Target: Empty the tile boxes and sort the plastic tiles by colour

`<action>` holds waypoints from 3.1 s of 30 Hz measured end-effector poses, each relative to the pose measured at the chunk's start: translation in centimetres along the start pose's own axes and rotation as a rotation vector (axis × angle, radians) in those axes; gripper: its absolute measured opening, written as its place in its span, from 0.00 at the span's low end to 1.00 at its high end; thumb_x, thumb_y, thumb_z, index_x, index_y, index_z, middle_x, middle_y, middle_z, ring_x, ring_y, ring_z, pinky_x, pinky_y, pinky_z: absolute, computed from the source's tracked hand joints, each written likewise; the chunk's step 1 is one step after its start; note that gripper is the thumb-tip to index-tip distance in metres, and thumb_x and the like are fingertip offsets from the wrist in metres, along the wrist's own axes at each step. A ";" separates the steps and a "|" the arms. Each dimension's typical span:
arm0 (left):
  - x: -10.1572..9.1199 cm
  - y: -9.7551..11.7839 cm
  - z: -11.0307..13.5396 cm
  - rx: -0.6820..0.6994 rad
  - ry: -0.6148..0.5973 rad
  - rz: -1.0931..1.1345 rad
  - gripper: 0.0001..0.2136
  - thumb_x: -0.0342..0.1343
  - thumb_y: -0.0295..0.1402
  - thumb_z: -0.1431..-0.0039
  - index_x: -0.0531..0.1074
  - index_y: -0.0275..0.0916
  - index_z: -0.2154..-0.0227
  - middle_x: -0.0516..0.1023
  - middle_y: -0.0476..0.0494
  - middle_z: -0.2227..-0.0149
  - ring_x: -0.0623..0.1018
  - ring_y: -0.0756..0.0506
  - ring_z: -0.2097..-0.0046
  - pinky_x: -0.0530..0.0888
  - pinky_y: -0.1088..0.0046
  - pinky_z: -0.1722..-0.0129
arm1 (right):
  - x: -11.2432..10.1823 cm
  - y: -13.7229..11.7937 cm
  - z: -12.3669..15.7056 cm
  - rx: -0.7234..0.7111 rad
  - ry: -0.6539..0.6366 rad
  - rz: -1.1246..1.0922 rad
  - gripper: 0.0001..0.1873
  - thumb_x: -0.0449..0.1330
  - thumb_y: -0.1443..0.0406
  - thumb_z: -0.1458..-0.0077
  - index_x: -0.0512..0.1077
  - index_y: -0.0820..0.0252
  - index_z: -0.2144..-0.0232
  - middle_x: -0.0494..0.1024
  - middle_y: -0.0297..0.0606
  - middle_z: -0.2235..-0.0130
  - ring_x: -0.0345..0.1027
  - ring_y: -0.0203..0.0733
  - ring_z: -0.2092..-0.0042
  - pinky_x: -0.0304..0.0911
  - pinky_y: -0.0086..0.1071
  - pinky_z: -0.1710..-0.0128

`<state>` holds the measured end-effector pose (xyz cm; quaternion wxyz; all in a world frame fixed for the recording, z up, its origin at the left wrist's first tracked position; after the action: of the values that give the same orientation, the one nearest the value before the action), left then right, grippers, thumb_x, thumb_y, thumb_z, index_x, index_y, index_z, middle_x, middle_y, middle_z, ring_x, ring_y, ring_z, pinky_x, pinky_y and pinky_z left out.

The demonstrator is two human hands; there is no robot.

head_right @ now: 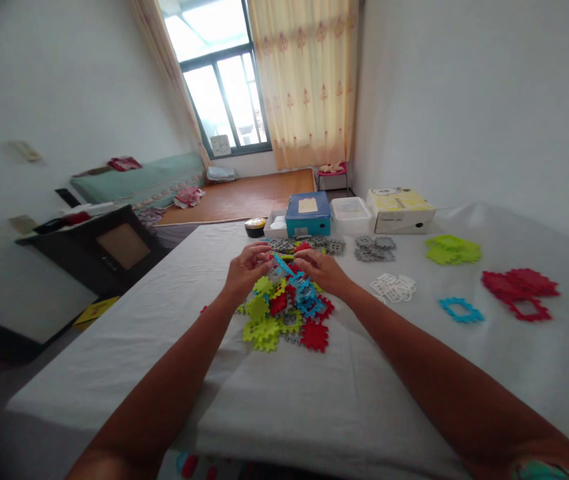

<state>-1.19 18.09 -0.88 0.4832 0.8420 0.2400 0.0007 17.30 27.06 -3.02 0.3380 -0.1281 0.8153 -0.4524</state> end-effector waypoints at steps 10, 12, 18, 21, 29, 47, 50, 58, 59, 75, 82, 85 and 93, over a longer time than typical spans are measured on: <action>-2.3 0.4 0.2 0.032 0.215 -0.262 0.10 0.60 0.34 0.47 0.77 0.40 0.61 0.72 0.43 0.51 0.76 0.50 0.62 0.78 0.69 0.58 | 0.8 0.3 0.2 -0.044 0.127 0.227 0.15 0.57 0.67 0.44 0.72 0.58 0.54 0.79 0.41 0.55 0.72 0.40 0.64 0.66 0.37 0.59; -2.6 0.7 0.0 0.015 0.214 -0.204 0.12 0.61 0.36 0.48 0.77 0.40 0.60 0.73 0.43 0.52 0.76 0.50 0.62 0.78 0.69 0.58 | 0.5 -0.5 0.2 -0.055 0.153 0.206 0.14 0.56 0.64 0.42 0.72 0.58 0.54 0.79 0.40 0.56 0.72 0.40 0.65 0.66 0.36 0.60; 1.0 1.6 0.9 -0.005 0.059 -0.034 0.13 0.62 0.39 0.48 0.76 0.41 0.59 0.74 0.41 0.50 0.78 0.47 0.57 0.78 0.67 0.56 | 2.6 -2.8 0.6 -0.098 -0.019 -0.051 0.17 0.56 0.56 0.41 0.72 0.56 0.52 0.80 0.34 0.64 0.70 0.37 0.69 0.66 0.32 0.67; 1.8 2.1 0.7 0.022 0.003 -0.072 0.12 0.60 0.39 0.46 0.77 0.41 0.61 0.74 0.41 0.50 0.76 0.43 0.50 0.78 0.66 0.54 | 1.1 -0.9 -0.4 -0.050 0.030 -0.101 0.19 0.57 0.56 0.43 0.74 0.59 0.53 0.79 0.34 0.67 0.70 0.37 0.70 0.66 0.32 0.68; -6.9 -2.7 -0.7 -0.030 0.306 -0.265 0.11 0.57 0.36 0.48 0.78 0.40 0.63 0.75 0.41 0.50 0.77 0.43 0.52 0.78 0.67 0.59 | -17.1 12.9 1.5 0.363 0.644 0.363 0.18 0.58 0.58 0.49 0.76 0.60 0.58 0.80 0.40 0.68 0.72 0.42 0.69 0.68 0.35 0.65; -11.1 -8.2 1.5 -0.139 0.361 -0.285 0.11 0.54 0.34 0.50 0.77 0.39 0.66 0.79 0.42 0.56 0.80 0.45 0.61 0.79 0.67 0.63 | -17.0 12.7 3.1 0.257 0.342 0.834 0.17 0.59 0.52 0.46 0.80 0.55 0.63 0.79 0.40 0.61 0.72 0.43 0.62 0.65 0.33 0.62; -11.1 -8.3 1.4 -0.125 0.323 -0.317 0.11 0.53 0.33 0.51 0.78 0.39 0.66 0.79 0.42 0.56 0.80 0.45 0.61 0.78 0.67 0.63 | -15.7 12.0 2.6 0.243 0.263 0.850 0.16 0.61 0.53 0.48 0.80 0.54 0.62 0.79 0.40 0.61 0.72 0.43 0.62 0.66 0.32 0.64; -11.0 -7.5 1.2 -0.156 0.161 -0.460 0.12 0.51 0.33 0.50 0.78 0.39 0.67 0.81 0.44 0.64 0.79 0.44 0.61 0.77 0.66 0.59 | -13.8 11.7 1.6 0.134 0.181 0.936 0.15 0.56 0.55 0.42 0.80 0.55 0.63 0.77 0.41 0.56 0.71 0.43 0.59 0.64 0.33 0.61; -10.8 -7.3 1.2 -0.171 0.077 -0.470 0.12 0.51 0.33 0.50 0.78 0.38 0.67 0.81 0.44 0.65 0.79 0.44 0.61 0.76 0.66 0.57 | -13.5 11.8 1.6 0.132 0.163 0.949 0.16 0.55 0.55 0.41 0.80 0.56 0.63 0.77 0.42 0.56 0.70 0.44 0.58 0.64 0.34 0.61; -8.6 -5.0 4.3 -0.269 -0.790 -0.841 0.24 0.67 0.41 0.61 0.73 0.40 0.58 0.73 0.41 0.55 0.72 0.40 0.50 0.69 0.65 0.48 | -10.9 10.0 1.2 0.098 0.213 1.016 0.17 0.51 0.58 0.39 0.77 0.58 0.61 0.79 0.42 0.55 0.72 0.46 0.58 0.62 0.33 0.64; -11.1 -3.6 2.6 -0.170 -0.385 -0.842 0.24 0.57 0.28 0.53 0.68 0.41 0.49 0.76 0.44 0.58 0.76 0.45 0.60 0.74 0.68 0.59 | -10.6 8.5 0.8 0.037 0.272 0.941 0.16 0.52 0.59 0.40 0.77 0.59 0.62 0.79 0.44 0.56 0.72 0.46 0.58 0.63 0.34 0.63; -10.7 -1.9 1.9 -0.088 -0.249 -0.700 0.25 0.58 0.30 0.52 0.67 0.42 0.47 0.76 0.43 0.55 0.76 0.46 0.57 0.75 0.68 0.59 | -9.0 6.3 0.1 0.041 0.285 0.691 0.16 0.53 0.58 0.42 0.77 0.61 0.63 0.80 0.44 0.61 0.72 0.44 0.64 0.65 0.36 0.63; -3.4 0.2 3.1 0.068 -0.361 -0.303 0.26 0.64 0.36 0.49 0.67 0.44 0.46 0.74 0.42 0.48 0.77 0.45 0.52 0.78 0.67 0.56 | 2.8 -1.8 0.5 0.052 -0.204 -0.129 0.23 0.55 0.51 0.41 0.69 0.58 0.50 0.78 0.38 0.62 0.71 0.37 0.71 0.64 0.30 0.76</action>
<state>-3.41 14.12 -1.56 0.4843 0.7985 0.2734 -0.2305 15.40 24.34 -2.96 0.3928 -0.2168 0.7546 -0.4788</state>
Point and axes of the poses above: each hand's wrist, its own z-axis away from the middle knuckle, its own x-axis out of the palm, y = z × x, the point moved 5 cm from there along -z, towards the middle knuckle
